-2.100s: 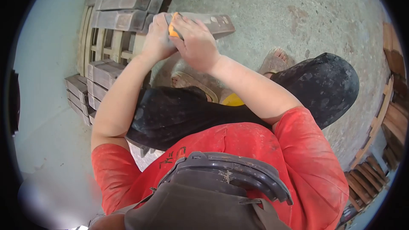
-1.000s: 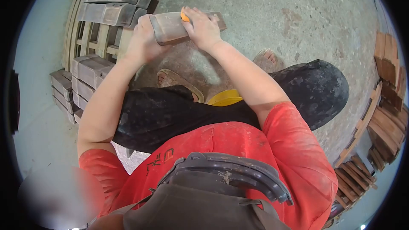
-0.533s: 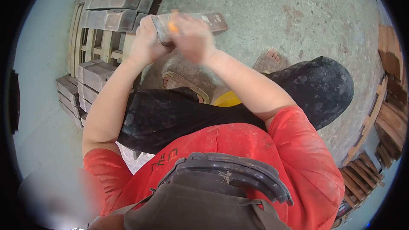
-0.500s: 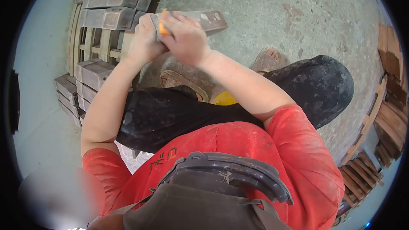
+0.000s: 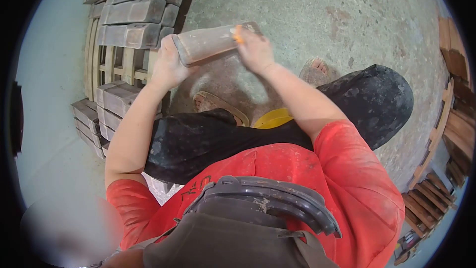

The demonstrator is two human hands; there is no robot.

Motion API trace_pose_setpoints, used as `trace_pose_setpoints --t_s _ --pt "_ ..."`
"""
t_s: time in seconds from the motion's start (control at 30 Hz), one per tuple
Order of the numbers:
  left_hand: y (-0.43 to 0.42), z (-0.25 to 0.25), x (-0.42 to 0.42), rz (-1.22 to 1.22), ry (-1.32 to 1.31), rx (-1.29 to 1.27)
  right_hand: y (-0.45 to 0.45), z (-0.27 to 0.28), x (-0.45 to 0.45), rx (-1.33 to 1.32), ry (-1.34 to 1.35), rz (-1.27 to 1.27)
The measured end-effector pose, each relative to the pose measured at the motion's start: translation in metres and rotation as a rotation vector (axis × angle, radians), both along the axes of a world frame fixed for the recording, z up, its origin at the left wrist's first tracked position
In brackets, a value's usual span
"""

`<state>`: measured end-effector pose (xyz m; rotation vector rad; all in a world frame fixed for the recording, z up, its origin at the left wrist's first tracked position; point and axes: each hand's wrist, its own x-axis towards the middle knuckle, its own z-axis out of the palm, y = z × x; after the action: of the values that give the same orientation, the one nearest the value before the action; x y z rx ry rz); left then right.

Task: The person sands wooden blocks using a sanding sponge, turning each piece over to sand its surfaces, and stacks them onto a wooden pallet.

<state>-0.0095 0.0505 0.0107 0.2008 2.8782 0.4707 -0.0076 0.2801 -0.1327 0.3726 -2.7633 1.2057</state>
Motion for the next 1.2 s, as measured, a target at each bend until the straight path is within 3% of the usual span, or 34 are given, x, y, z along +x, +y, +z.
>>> trace_pose_setpoints --t_s 0.03,0.1,0.13,0.17,0.23,0.3,0.37,0.47,0.5,0.57,0.63,0.7,0.73,0.8,0.83,0.9,0.93,1.0,1.03,1.1,1.2 --pt "0.000 0.002 -0.001 -0.006 0.009 -0.012 0.004 0.012 -0.007 -0.012 0.009 -0.006" --pt "0.004 0.005 -0.003 -0.009 0.020 -0.013 0.003 0.030 -0.021 0.241 -0.511 -0.027" --pt "0.006 0.008 -0.004 0.009 0.004 -0.008 -0.010 0.029 -0.011 0.069 -0.229 0.016" --pt "-0.001 0.004 -0.002 0.012 -0.025 -0.032 -0.019 0.029 -0.001 0.045 -0.257 0.023" --pt "-0.011 -0.010 0.000 -0.033 0.028 0.033 -0.027 0.035 0.011 -0.015 -0.054 0.100" --pt "-0.021 -0.019 0.006 -0.044 0.046 0.027 -0.015 0.003 -0.003 0.004 0.062 0.091" --pt "-0.023 -0.014 0.006 -0.057 0.077 0.031 -0.010 -0.006 -0.019 0.077 -0.260 -0.025" --pt "-0.005 -0.002 0.009 -0.015 -0.006 0.044 -0.032 0.055 -0.001 0.207 -0.223 0.029" --pt "-0.002 -0.004 0.008 -0.022 -0.025 0.048 -0.026 0.047 0.002 0.210 -0.243 0.024" --pt "-0.006 -0.006 0.010 -0.022 0.018 0.041 -0.019 0.019 0.005 0.025 0.000 0.025" --pt "-0.009 -0.005 0.010 -0.027 0.023 0.004 -0.016 0.015 -0.009 0.115 0.074 -0.004" --pt "-0.006 -0.002 0.008 -0.026 0.009 0.009 -0.010 0.022 -0.019 0.414 -0.264 0.094" --pt "-0.004 -0.001 0.003 -0.035 0.015 0.005 -0.015 0.028 -0.015 0.409 -0.260 0.085" --pt "-0.002 -0.001 0.004 -0.030 0.007 0.035 -0.033 0.035 0.010 0.175 -0.105 0.080" --pt "-0.003 -0.001 0.008 -0.020 -0.010 0.034 -0.028 0.021 0.012 0.172 -0.121 0.091" --pt "-0.002 0.000 0.005 -0.004 -0.018 0.021 -0.010 -0.011 -0.005 0.279 0.242 0.070" --pt "-0.001 0.002 0.004 -0.001 -0.012 0.021 -0.008 0.001 -0.016 0.279 0.250 0.072" --pt "0.006 0.006 0.002 -0.065 0.047 -0.054 0.000 0.026 -0.037 0.248 -0.531 0.036" --pt "0.008 0.007 -0.004 -0.074 0.053 -0.053 -0.009 0.033 -0.031 0.247 -0.527 0.026" --pt "0.006 0.005 -0.001 -0.025 0.001 0.018 -0.030 0.041 0.005 0.079 -0.126 0.004" --pt "0.001 -0.001 0.004 -0.036 0.033 0.000 -0.008 -0.015 -0.013 0.050 -0.076 -0.022"
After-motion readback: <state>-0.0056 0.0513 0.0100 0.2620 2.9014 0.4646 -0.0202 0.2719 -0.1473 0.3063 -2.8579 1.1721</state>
